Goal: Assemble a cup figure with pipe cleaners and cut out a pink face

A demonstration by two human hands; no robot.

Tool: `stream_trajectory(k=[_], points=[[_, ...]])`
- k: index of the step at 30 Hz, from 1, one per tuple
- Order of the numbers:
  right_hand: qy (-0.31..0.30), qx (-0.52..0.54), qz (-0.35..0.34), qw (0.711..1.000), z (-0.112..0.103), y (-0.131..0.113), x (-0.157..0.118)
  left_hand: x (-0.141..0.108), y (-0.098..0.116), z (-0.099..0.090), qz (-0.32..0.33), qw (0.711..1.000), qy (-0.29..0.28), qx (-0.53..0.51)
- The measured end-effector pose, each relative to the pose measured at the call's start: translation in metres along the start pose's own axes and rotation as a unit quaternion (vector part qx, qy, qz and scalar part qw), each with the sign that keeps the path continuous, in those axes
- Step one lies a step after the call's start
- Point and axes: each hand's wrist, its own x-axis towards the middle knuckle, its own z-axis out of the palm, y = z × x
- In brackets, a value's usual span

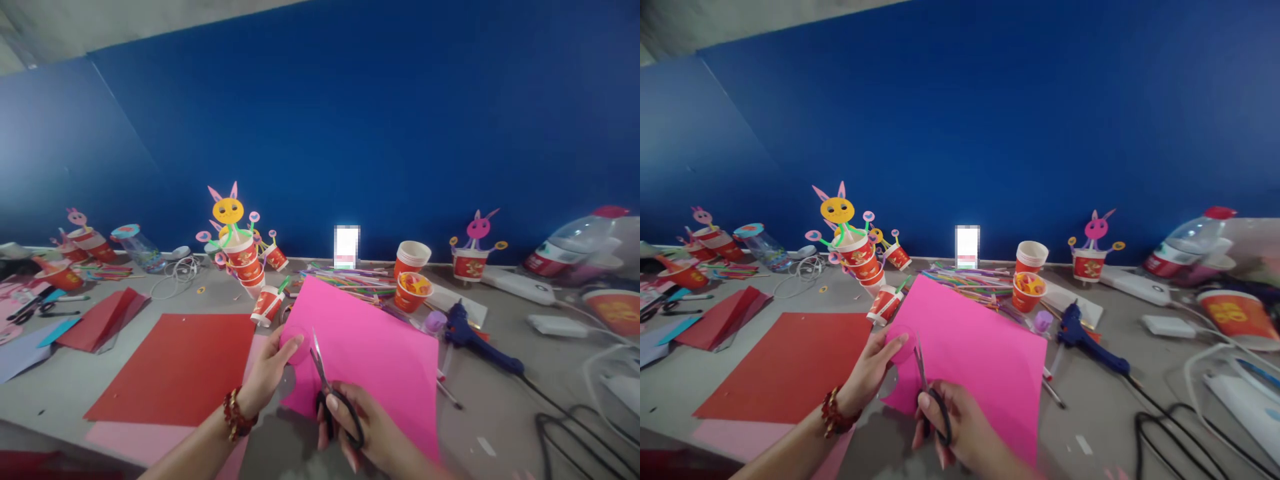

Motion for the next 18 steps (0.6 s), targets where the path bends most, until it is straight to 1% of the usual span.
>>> stream_trajectory(k=[6, 10, 15, 18], points=[[-0.002, -0.019, 0.003, 1.0, -0.01, -0.011, 0.012, 0.002, 0.007, 0.002, 0.004, 0.999, -0.037, 0.033], [-0.018, -0.03, 0.001, 0.999, -0.015, -0.011, 0.017, 0.002, 0.004, 0.002, 0.001, 0.999, -0.03, 0.035], [-0.013, -0.011, 0.002, 1.0, -0.017, -0.006, 0.017, 0.002, -0.001, 0.003, -0.02, 0.999, -0.039, 0.015], [-0.017, 0.002, 0.002, 1.0, -0.018, -0.004, 0.016, 0.001, -0.002, 0.004, -0.034, 0.999, -0.034, 0.007]])
